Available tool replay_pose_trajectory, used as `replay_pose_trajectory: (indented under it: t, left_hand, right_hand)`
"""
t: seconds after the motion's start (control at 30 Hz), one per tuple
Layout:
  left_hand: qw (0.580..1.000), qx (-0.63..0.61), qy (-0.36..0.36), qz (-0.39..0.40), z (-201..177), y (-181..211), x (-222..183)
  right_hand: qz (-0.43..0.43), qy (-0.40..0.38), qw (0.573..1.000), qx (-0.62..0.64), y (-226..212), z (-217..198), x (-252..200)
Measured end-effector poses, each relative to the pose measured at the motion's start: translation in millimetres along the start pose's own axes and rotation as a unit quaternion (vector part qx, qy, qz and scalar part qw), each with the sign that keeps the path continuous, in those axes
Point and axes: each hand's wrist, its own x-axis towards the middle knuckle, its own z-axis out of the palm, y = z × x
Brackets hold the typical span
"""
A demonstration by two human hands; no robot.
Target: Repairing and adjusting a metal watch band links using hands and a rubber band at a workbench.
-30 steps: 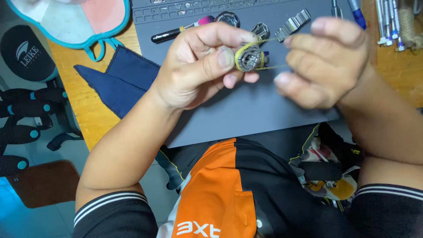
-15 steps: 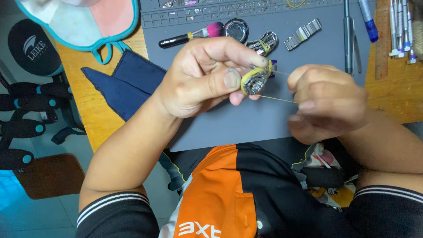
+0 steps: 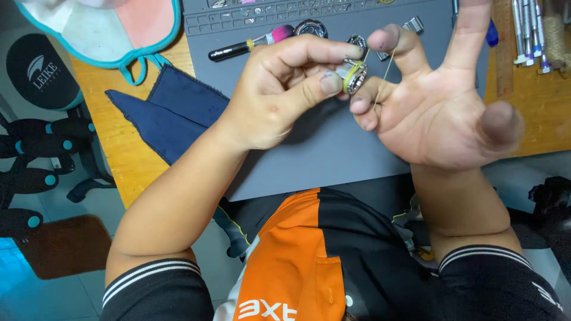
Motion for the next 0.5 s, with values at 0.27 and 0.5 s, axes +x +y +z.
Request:
replay_pose_trajectory:
  t: [0.27, 0.5]
  left_hand:
    - [0.994, 0.098, 0.034, 0.037, 11.9, -1.4, 0.0]
    - [0.974, 0.202, 0.09, 0.058, 16.0, -0.5, -0.9]
  right_hand:
    - [0.039, -0.004, 0.999, -0.038, -4.3, -2.7, 1.8]
    - [0.041, 0.026, 0.996, -0.077, -5.0, 14.9, 5.2]
